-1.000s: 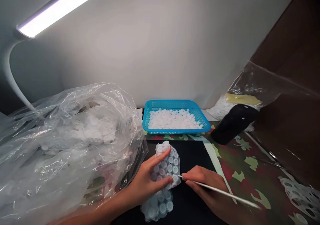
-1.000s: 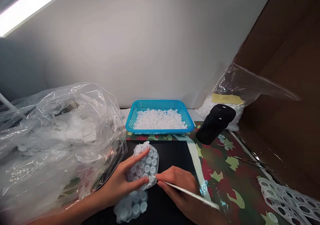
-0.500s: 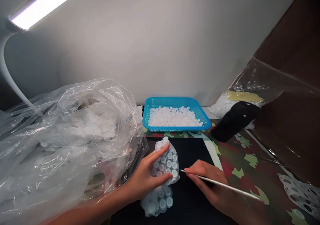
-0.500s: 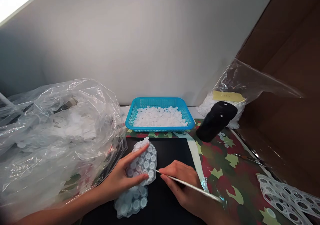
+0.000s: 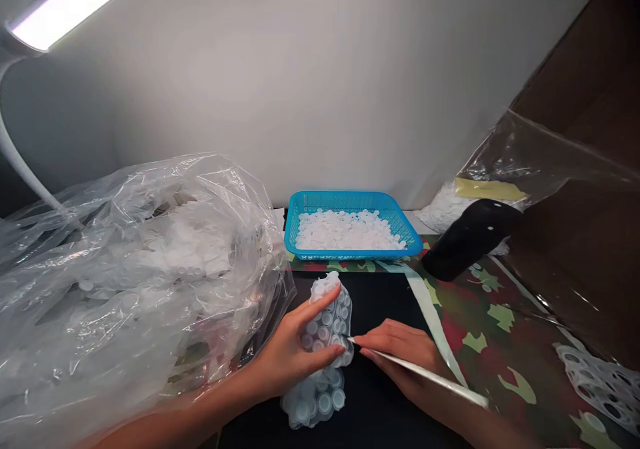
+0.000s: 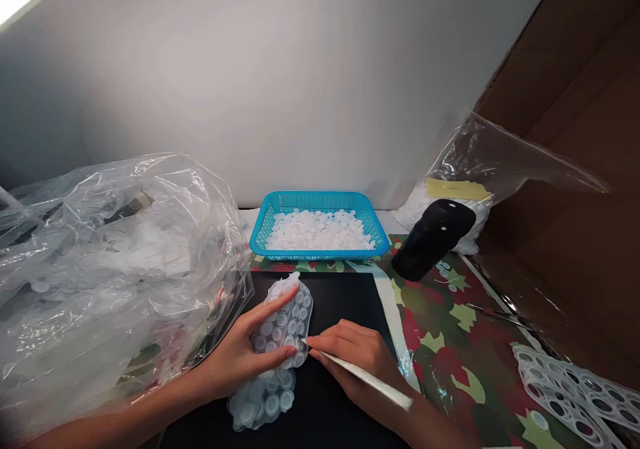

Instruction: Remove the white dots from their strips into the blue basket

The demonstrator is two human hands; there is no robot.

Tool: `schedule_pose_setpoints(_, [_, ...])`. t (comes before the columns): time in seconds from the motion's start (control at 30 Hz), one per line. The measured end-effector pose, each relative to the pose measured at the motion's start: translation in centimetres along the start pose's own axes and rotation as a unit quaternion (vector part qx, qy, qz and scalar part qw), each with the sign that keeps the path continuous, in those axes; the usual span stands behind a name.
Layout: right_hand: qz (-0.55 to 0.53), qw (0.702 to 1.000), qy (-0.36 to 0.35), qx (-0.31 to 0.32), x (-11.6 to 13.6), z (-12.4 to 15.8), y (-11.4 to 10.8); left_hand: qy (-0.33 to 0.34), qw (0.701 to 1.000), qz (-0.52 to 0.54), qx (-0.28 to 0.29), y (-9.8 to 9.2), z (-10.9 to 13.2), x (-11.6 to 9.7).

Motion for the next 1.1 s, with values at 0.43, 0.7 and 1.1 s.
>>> schedule_pose_setpoints(0.43, [-0.024, 0.996, 0.001, -0.081, 0.6, 1.0, -0.9, 0.002, 1.000, -0.013, 0.004, 0.0, -0.1, 0.2])
schedule_pose_setpoints(0.7, [-0.012, 0.997, -0.061, -0.055, 0.1, 0.4, 0.5, 0.013, 1.000, -0.018, 0.012, 0.1, 0.0, 0.3])
schedule_pose_setpoints(1.1, [0.010, 0.998, -0.037, -0.049, 0.0, -0.1, 1.1, 0.042, 0.997, -0.036, 0.054, 0.2, 0.1, 0.1])
Point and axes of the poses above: each hand's wrist, its own z-axis away from the middle knuckle, its own y-axis out of the palm, x = y × z, the point moved 1 cm from there along -z, towards the middle knuckle, and after that the axes turned 8 degrees about z, right-handed, at the moved point
